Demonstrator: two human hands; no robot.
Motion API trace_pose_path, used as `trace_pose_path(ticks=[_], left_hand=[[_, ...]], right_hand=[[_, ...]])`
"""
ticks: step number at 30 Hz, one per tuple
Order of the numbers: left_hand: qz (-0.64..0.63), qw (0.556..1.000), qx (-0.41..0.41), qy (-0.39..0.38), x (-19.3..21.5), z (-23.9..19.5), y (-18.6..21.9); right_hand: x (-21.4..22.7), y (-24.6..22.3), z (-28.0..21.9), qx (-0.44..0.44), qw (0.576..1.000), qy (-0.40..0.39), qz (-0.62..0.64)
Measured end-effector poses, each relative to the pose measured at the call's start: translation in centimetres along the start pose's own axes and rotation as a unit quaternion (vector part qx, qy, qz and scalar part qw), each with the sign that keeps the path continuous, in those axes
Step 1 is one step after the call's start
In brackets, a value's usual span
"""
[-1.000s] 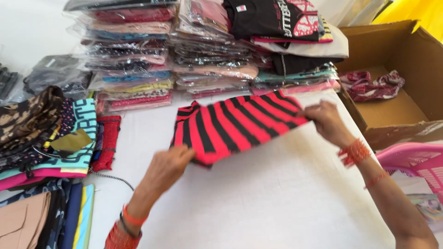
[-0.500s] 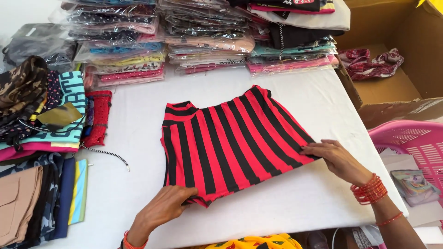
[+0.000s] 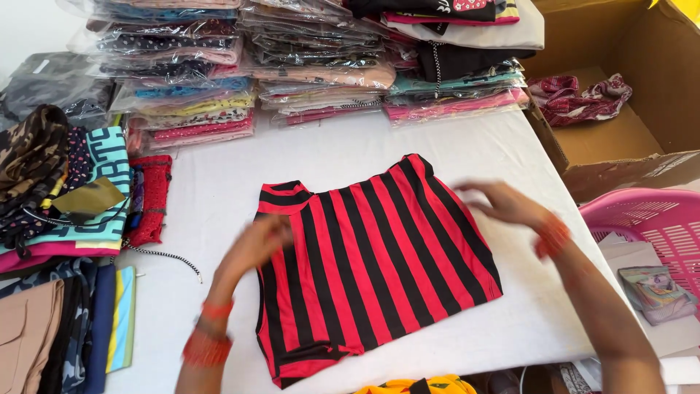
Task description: The person folds a pair of black pants, then a pair of beige pants, and finally a red and black striped top on a white table. Each item is smoothed, folded into a compact rectangle, and placed on a stack to the left.
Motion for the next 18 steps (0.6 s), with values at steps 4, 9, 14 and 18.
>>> trace_pose_path(ticks=[4,9,14,18], left_hand=[[0.241,0.913,0.014,0.328,6.6,7.2,-5.4],[0.346,0.856,0.020,0.384,7.0,11.5,-9.5],[0.155,0.932,0.021,0.325,5.8,10.2,-9.7],[-0.041,0.920,0.018,0.389,5.6,9.2,-9.0]], right_hand=[[1.2,4.7,9.7,-0.038,0.986,0.164,-0.007],[1.6,4.4,14.3,-0.061,0.985,0.158,0.035],[-0.2,4.6,15.0,-0.012,0.991,0.126,0.040],[0.9,3.5,13.4,0.024,0.964,0.178,0.197]])
Point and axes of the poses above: each hand's wrist, its own z-axis towards the middle knuckle, its own x-axis out of the back of the hand, y = z × x, the point moved 7 cm from there along z, towards the middle knuckle, and after that the axes turned 14 degrees about -z, right-handed, at the moved point
